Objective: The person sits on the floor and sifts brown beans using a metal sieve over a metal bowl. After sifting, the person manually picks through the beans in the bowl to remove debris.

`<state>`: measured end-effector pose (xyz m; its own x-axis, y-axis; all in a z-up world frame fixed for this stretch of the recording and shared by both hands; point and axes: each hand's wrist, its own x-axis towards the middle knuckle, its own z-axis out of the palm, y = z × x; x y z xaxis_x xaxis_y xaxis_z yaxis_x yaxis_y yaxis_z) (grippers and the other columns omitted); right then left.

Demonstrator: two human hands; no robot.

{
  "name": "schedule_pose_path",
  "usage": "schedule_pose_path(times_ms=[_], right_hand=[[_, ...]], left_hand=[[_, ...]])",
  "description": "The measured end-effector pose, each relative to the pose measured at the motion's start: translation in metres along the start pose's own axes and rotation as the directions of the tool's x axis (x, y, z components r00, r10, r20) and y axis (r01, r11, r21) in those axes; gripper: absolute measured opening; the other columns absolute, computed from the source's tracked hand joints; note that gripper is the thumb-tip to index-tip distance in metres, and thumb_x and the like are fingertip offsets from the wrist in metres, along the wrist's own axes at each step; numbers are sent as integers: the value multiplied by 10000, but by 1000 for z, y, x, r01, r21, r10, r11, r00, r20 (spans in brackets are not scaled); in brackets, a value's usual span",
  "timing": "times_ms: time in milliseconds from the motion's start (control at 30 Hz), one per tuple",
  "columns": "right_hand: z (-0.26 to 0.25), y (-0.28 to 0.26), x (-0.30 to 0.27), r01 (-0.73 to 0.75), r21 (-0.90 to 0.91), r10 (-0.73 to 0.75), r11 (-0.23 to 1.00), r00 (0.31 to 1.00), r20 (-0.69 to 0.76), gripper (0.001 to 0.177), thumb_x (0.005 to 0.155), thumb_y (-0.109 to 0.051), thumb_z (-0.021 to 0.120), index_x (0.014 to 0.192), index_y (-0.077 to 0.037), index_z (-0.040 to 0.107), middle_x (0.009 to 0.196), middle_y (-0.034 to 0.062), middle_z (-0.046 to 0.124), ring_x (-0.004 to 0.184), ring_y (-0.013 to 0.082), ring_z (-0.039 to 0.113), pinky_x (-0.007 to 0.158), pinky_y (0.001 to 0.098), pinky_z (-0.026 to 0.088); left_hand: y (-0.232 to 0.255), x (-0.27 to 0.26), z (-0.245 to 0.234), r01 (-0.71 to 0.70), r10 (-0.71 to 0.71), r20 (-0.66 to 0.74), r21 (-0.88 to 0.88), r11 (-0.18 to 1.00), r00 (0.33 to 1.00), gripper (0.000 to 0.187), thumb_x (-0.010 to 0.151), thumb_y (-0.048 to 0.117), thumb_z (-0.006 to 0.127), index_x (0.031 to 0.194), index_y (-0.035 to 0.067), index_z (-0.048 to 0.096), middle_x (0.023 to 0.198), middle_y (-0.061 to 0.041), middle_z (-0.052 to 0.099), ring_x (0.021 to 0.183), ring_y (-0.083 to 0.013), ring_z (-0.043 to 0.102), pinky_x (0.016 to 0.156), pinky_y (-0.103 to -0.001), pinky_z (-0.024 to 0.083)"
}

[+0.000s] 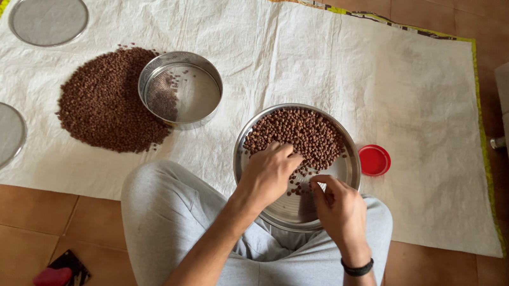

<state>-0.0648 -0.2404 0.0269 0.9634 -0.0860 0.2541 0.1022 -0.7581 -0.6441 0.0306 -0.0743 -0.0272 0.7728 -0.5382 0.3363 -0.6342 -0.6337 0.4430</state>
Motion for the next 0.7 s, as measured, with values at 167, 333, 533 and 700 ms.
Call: schedule_pose_path(times_ms=[167, 333, 533, 700], right_hand=[[-4, -13, 7, 38, -165, -42, 986, 999, -25, 197, 860, -86, 710, 1036, -142, 777, 893, 80, 757, 656, 234, 700, 571, 357, 548], [-11, -10, 8, -27, -215, 21, 976, 999, -33, 182, 855, -102, 734, 1021, -156, 786, 808, 80, 716, 585, 237, 649, 544, 367, 510], [-13, -10, 8, -55, -215, 46, 975, 998, -46, 155, 867, -104, 737, 1004, -155, 787, 779, 70, 701, 556, 232, 624, 518, 364, 486], [-15, -6, 6, 90, -214, -109, 973, 991, -80, 153, 870, -95, 729, 1003, -155, 772, 814, 56, 697, 632, 218, 641, 549, 343, 496]], left_hand=[[-1, 11, 14, -65, 66, -10, 80, 995, 998, 273, 879, -103, 602, 1077, 17, 746, 1061, -211, 706, 928, -268, 673, 658, -318, 603], [1, 13, 18, -22, 11, 158, 73, 997, 987, 211, 917, -106, 589, 1048, -8, 722, 952, -173, 683, 863, -236, 642, 564, -297, 584], [2, 14, 24, -47, 20, 182, 148, 988, 983, 157, 948, -87, 583, 1028, -30, 705, 936, -182, 663, 772, -186, 614, 529, -279, 565], [3, 16, 31, -100, 87, 79, 167, 981, 993, 154, 892, -65, 610, 992, -4, 710, 912, -180, 675, 778, -203, 615, 545, -301, 560]])
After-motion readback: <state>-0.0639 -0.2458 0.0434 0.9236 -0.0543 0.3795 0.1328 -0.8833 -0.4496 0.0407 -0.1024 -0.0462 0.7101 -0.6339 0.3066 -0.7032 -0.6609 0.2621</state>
